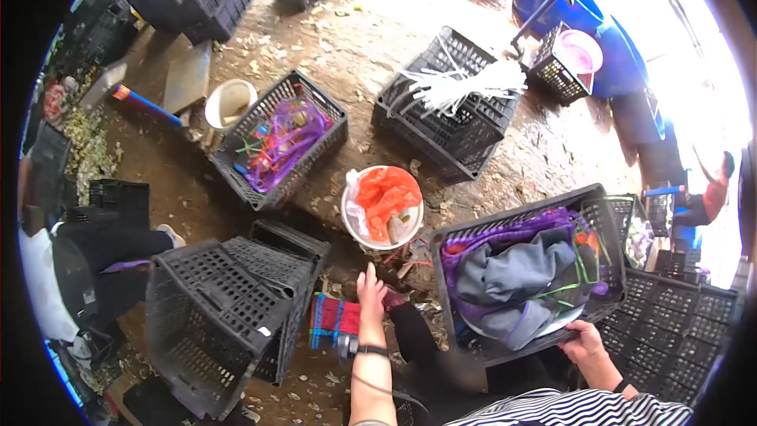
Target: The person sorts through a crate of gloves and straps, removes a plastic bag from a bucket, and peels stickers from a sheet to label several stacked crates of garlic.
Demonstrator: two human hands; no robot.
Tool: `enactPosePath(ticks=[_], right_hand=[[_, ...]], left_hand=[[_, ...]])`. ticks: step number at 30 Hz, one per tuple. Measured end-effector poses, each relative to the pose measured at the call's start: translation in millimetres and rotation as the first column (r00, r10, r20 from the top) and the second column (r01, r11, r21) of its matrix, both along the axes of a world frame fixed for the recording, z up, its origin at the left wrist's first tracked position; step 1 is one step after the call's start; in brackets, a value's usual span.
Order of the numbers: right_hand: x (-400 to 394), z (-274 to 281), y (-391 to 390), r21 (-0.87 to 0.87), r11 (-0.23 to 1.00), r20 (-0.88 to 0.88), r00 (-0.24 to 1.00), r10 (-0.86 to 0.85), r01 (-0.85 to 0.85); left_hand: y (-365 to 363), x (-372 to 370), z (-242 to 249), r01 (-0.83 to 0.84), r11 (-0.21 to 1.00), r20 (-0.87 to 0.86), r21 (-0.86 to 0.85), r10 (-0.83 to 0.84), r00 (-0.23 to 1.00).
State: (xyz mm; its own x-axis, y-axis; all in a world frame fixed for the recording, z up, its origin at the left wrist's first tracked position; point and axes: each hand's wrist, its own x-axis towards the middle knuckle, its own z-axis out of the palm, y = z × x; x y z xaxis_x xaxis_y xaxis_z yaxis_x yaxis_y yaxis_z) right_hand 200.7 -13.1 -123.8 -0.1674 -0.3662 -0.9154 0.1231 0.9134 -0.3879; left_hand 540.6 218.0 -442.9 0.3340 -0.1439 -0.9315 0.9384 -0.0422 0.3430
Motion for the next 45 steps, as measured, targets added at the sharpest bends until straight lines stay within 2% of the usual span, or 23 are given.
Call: enactPosePath(ticks=[2,4,5,6,8,9,10,13,15,16,18,21,23,26,30,32,34,36,38,40,42,44,45], right_hand=[[-9.5,-10.1,-14.3,-0.004,1.0,-0.025,0.999,-0.022,0.022],[-27.0,-19.5,-24.9,0.008,0.998,-0.009,0.998,-0.068,0.068],[-23.2,-22.5,-28.2,-0.006,0.998,-0.035,0.997,-0.068,0.068],[-20.8,-30.3,-30.1,-0.007,0.997,-0.045,0.996,-0.074,0.074],[-20.9,-37.2,-33.4,-0.01,0.999,0.03,0.998,-0.046,0.047],[-23.7,-45.0,-33.5,-0.023,1.0,-0.012,1.0,-0.022,0.021],[-14.0,-46.9,-34.6,0.025,0.999,-0.062,0.997,-0.037,0.039],[-11.3,-69.3,-35.4,0.045,0.997,0.004,0.998,-0.056,0.055],[6.1,-85.5,-29.8,0.076,0.997,0.037,0.999,0.019,-0.022],[15.7,-99.5,-22.4,0.09,0.994,0.06,0.997,0.049,-0.054],[37.3,-114.5,-9.4,0.117,0.99,0.147,0.987,0.062,-0.079],[67.8,-150.4,14.1,0.052,0.989,0.252,0.96,0.123,-0.141],[115.6,-155.8,22.1,0.021,0.986,0.263,0.952,0.155,-0.166],[164.8,-199.7,30.4,-0.065,0.968,0.281,0.927,0.249,-0.241],[240.5,-237.6,23.5,-0.109,0.95,0.289,0.905,0.313,-0.294],[272.5,-254.4,13.5,-0.064,0.961,0.289,0.917,0.275,-0.268],[288.5,-308.9,6.7,-0.144,0.918,0.271,0.878,0.395,-0.369],[318.8,-299.0,-3.1,-0.092,0.931,0.274,0.89,0.365,-0.353],[336.4,-358.0,-0.8,-0.094,0.944,0.255,0.908,0.331,-0.317],[355.9,-369.6,-9.3,-0.03,0.927,0.313,0.877,0.363,-0.373],[365.0,-395.7,-15.1,-0.095,0.878,0.496,0.743,0.45,-0.468],[375.8,-420.8,-3.3,-0.215,0.889,0.501,0.735,0.457,-0.405],[365.9,-419.9,0.4,-0.203,0.89,0.495,0.741,0.453,-0.409]], left_hand=[[-23.2,3.4,-88.1,-0.084,0.991,-0.097,-0.104,0.074,0.993],[-55.4,13.9,-114.5,-0.079,0.996,-0.053,0.035,0.081,0.995],[-61.8,18.7,-124.1,-0.122,0.98,-0.018,-0.16,0.121,0.993],[-71.4,19.8,-131.3,-0.206,0.946,0.013,-0.249,0.216,0.976],[-73.5,28.5,-146.8,-0.124,0.982,0.018,-0.143,0.128,0.992],[-72.8,28.5,-146.5,-0.131,0.976,0.044,-0.172,0.14,0.989],[-68.4,36.0,-130.7,-0.128,0.972,0.08,-0.196,0.146,0.986],[-58.1,61.0,-88.7,-0.096,0.981,0.132,-0.166,0.119,0.984],[-36.8,79.5,-67.0,-0.098,0.982,0.119,-0.162,0.118,0.986],[-24.3,101.3,-8.4,-0.118,0.974,0.136,-0.194,0.146,0.98],[4.1,125.9,33.4,-0.113,0.966,0.176,-0.234,0.156,0.972],[30.5,161.8,113.3,-0.202,0.942,0.227,-0.269,0.266,0.937],[34.1,175.9,171.2,-0.239,0.92,0.341,-0.31,0.342,0.876],[42.1,191.4,228.3,-0.198,0.923,0.487,-0.331,0.347,0.801],[50.1,191.5,278.3,-0.178,0.933,0.572,-0.313,0.335,0.749],[52.7,187.6,290.9,-0.194,0.926,0.558,-0.325,0.353,0.751],[54.4,181.8,294.1,-0.217,0.921,0.543,-0.322,0.368,0.755],[56.4,171.6,292.0,-0.29,0.922,0.497,-0.256,0.383,0.779],[54.2,154.1,284.9,-0.321,0.917,0.481,-0.236,0.397,0.782],[54.4,137.9,272.2,-0.358,0.919,0.447,-0.166,0.394,0.803],[52.4,120.6,253.6,-0.367,0.919,0.431,-0.146,0.393,0.812],[48.9,108.5,232.7,-0.323,0.931,0.386,-0.17,0.365,0.847],[47.7,102.9,218.9,-0.312,0.938,0.384,-0.15,0.346,0.856]])
